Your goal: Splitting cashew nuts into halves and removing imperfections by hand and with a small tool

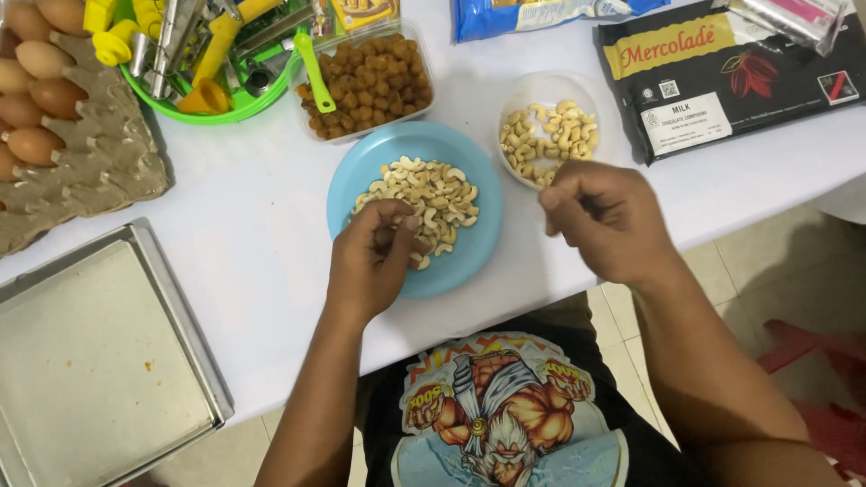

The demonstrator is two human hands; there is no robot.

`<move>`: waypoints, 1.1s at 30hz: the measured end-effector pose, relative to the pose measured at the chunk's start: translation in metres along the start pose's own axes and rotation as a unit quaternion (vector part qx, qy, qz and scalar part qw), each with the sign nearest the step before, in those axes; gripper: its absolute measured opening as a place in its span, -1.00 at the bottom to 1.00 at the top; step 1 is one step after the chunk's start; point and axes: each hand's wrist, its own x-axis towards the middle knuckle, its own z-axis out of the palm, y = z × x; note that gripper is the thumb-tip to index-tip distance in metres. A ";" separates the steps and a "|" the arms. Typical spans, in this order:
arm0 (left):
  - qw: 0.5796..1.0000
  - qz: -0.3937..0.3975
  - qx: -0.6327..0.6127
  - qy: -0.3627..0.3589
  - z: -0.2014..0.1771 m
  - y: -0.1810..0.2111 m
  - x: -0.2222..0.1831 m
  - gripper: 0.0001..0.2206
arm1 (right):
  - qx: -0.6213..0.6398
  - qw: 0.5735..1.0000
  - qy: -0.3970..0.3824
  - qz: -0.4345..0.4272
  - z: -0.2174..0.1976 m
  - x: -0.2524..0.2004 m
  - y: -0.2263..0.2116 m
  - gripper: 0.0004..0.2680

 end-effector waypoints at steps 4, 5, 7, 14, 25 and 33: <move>0.998 0.049 0.019 0.021 0.004 0.005 -0.004 -0.78 | 0.042 0.999 0.017 -0.006 0.010 -0.009 0.008 -0.95; 0.996 0.072 0.041 0.039 0.004 0.001 -0.005 -0.81 | 0.021 1.000 0.006 -0.014 0.011 -0.014 0.026 -0.88; 0.991 0.098 0.063 0.059 0.005 -0.003 -0.003 -0.83 | 0.000 1.000 -0.008 -0.026 0.015 -0.019 0.051 -0.78; 0.989 0.116 0.081 0.049 -0.001 -0.007 -0.010 -0.85 | -0.378 0.861 0.253 -0.228 -0.026 -0.021 0.080 -0.95; 0.996 0.059 0.065 0.026 0.005 -0.016 -0.009 -0.76 | -0.474 0.845 0.235 -0.076 -0.066 -0.033 0.094 -0.74; 0.993 -0.070 -0.090 -0.010 0.002 -0.006 -0.008 -0.72 | -0.459 0.851 0.241 -0.084 -0.068 -0.032 0.098 -0.86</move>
